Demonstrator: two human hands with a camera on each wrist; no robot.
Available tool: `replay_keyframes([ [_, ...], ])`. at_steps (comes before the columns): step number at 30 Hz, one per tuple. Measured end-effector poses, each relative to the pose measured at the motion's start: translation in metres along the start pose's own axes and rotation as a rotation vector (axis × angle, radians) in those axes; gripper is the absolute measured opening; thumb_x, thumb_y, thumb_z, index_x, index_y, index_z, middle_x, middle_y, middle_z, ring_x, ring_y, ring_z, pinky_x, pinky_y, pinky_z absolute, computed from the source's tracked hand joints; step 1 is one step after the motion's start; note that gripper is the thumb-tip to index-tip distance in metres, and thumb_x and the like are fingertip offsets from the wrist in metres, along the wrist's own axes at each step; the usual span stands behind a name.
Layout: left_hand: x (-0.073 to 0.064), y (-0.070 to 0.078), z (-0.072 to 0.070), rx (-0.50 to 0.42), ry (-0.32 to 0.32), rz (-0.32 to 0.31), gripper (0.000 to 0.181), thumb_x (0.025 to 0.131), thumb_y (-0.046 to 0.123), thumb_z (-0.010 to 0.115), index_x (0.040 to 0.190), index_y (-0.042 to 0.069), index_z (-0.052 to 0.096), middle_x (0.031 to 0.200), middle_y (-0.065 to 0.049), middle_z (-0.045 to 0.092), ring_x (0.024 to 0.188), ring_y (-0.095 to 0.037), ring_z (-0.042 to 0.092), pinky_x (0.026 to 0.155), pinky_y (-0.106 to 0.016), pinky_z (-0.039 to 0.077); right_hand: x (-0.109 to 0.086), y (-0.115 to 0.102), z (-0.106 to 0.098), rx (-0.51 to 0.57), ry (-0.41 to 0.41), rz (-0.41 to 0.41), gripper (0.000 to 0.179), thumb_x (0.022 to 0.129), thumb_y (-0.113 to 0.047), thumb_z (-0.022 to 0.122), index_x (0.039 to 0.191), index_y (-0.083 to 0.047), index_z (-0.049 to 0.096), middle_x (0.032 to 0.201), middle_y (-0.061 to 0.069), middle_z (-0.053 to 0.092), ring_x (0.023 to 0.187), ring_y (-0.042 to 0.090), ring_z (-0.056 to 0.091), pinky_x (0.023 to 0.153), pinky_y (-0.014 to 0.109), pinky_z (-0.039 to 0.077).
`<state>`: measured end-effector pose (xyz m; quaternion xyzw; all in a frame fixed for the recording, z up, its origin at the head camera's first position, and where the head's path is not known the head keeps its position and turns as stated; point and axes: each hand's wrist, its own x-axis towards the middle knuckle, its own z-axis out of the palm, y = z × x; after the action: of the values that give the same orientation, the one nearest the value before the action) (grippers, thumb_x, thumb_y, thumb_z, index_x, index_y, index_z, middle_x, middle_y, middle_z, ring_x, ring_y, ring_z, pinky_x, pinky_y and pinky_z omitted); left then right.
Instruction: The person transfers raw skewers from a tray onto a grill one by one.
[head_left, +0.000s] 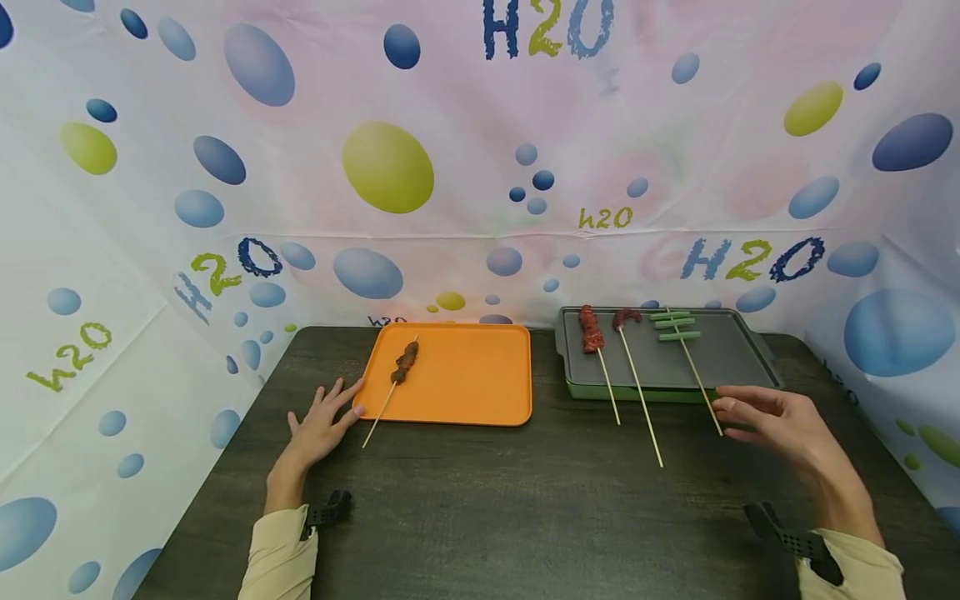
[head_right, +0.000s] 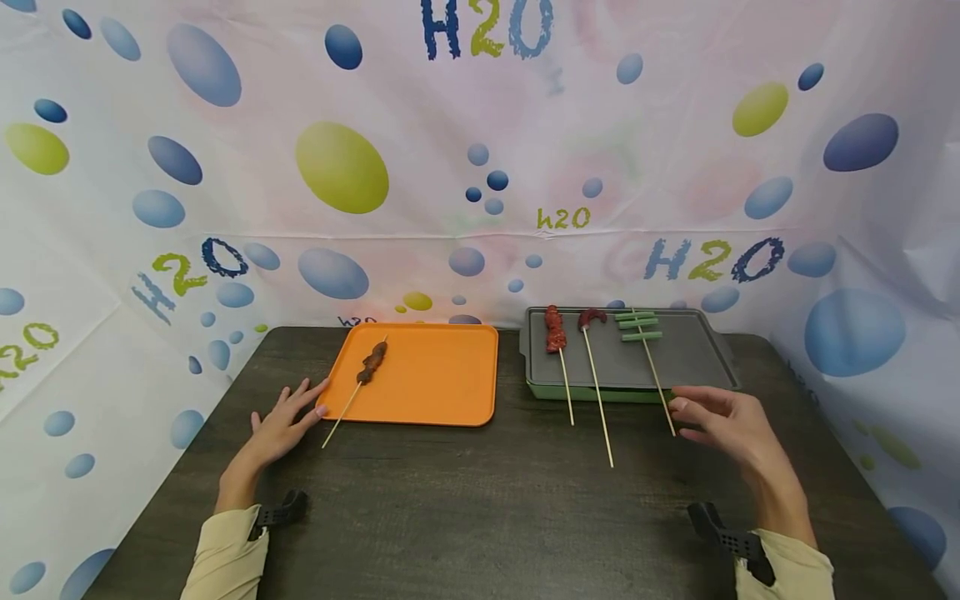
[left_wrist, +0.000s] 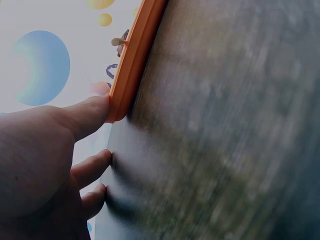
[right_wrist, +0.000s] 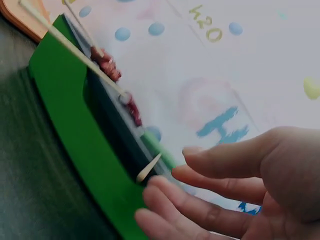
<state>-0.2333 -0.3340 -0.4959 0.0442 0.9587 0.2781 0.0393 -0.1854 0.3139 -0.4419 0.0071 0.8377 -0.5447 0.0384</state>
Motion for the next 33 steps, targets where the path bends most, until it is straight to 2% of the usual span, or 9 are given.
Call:
replay_keyframes([
  [2, 0.000, 0.000, 0.000, 0.000, 0.000, 0.000, 0.063, 0.108, 0.042, 0.051, 0.162, 0.014, 0.034, 0.166, -0.029, 0.014, 0.150, -0.059, -0.001, 0.099, -0.086, -0.014, -0.003, -0.005, 0.001, -0.062, 0.030, -0.023, 0.059, 0.104, -0.032, 0.063, 0.142, 0.013, 0.052, 0.125, 0.000, 0.063, 0.093, -0.007, 0.066, 0.078, 0.028, 0.061],
  [4, 0.000, 0.000, -0.001, 0.003, 0.001, 0.000, 0.063, 0.108, 0.042, 0.051, 0.162, 0.014, 0.034, 0.166, -0.029, 0.014, 0.150, -0.058, -0.001, 0.100, -0.086, -0.014, -0.006, -0.012, 0.002, -0.106, 0.053, -0.043, 0.059, 0.104, -0.033, 0.063, 0.141, 0.012, 0.053, 0.126, -0.004, 0.060, 0.093, -0.010, 0.064, 0.077, 0.024, 0.060],
  [7, -0.001, 0.000, -0.001, 0.002, 0.000, 0.000, 0.063, 0.108, 0.042, 0.051, 0.162, 0.014, 0.033, 0.166, -0.029, 0.013, 0.150, -0.058, -0.001, 0.100, -0.086, -0.015, -0.009, -0.021, 0.007, -0.123, 0.060, -0.067, 0.058, 0.104, -0.032, 0.063, 0.142, 0.011, 0.053, 0.123, -0.006, 0.062, 0.093, -0.010, 0.064, 0.077, 0.021, 0.058],
  [9, -0.001, -0.001, -0.001, 0.000, 0.001, 0.000, 0.063, 0.108, 0.041, 0.051, 0.162, 0.013, 0.033, 0.166, -0.029, 0.014, 0.150, -0.058, -0.001, 0.100, -0.086, -0.015, -0.009, -0.028, 0.012, -0.117, 0.053, -0.092, 0.057, 0.105, -0.030, 0.061, 0.143, 0.011, 0.051, 0.123, 0.001, 0.067, 0.094, -0.008, 0.065, 0.077, 0.022, 0.059],
  [11, -0.001, -0.001, -0.001, -0.003, 0.003, 0.001, 0.063, 0.108, 0.041, 0.052, 0.162, 0.013, 0.033, 0.166, -0.029, 0.014, 0.150, -0.058, -0.001, 0.100, -0.085, -0.015, -0.009, -0.035, 0.020, -0.098, 0.036, -0.116, 0.056, 0.106, -0.027, 0.060, 0.145, 0.011, 0.050, 0.126, 0.013, 0.068, 0.095, -0.005, 0.067, 0.077, 0.022, 0.059],
  [14, -0.002, -0.001, -0.001, -0.001, 0.006, 0.001, 0.063, 0.108, 0.040, 0.051, 0.162, 0.013, 0.033, 0.166, -0.029, 0.014, 0.150, -0.058, -0.002, 0.100, -0.085, -0.015, -0.009, -0.044, 0.032, -0.064, -0.001, -0.162, 0.054, 0.107, -0.025, 0.059, 0.147, 0.010, 0.047, 0.127, 0.023, 0.067, 0.097, 0.001, 0.069, 0.080, 0.025, 0.059],
  [19, -0.002, 0.001, -0.001, 0.001, 0.008, 0.005, 0.062, 0.108, 0.040, 0.051, 0.162, 0.013, 0.033, 0.166, -0.029, 0.014, 0.150, -0.058, -0.001, 0.100, -0.085, -0.015, -0.009, -0.058, 0.055, 0.027, -0.087, -0.216, 0.051, 0.108, -0.018, 0.057, 0.149, 0.010, 0.044, 0.127, 0.030, 0.065, 0.099, 0.007, 0.071, 0.083, 0.031, 0.060],
  [25, -0.002, 0.003, -0.001, 0.001, 0.011, 0.012, 0.062, 0.108, 0.038, 0.052, 0.162, 0.013, 0.034, 0.166, -0.029, 0.014, 0.150, -0.058, -0.001, 0.100, -0.086, -0.015, -0.009, -0.073, 0.090, 0.121, -0.176, -0.201, 0.054, 0.105, -0.015, 0.061, 0.151, 0.007, 0.042, 0.129, 0.030, 0.063, 0.103, 0.018, 0.073, 0.084, 0.037, 0.061],
  [33, -0.001, 0.001, 0.001, 0.009, -0.006, -0.012, 0.064, 0.108, 0.042, 0.050, 0.162, 0.014, 0.032, 0.167, -0.028, 0.013, 0.151, -0.056, -0.002, 0.101, -0.085, -0.016, -0.004, -0.087, 0.139, 0.198, -0.251, -0.205, 0.056, 0.103, -0.007, 0.063, 0.153, 0.005, 0.040, 0.130, 0.027, 0.062, 0.113, 0.041, 0.068, 0.088, 0.043, 0.059],
])
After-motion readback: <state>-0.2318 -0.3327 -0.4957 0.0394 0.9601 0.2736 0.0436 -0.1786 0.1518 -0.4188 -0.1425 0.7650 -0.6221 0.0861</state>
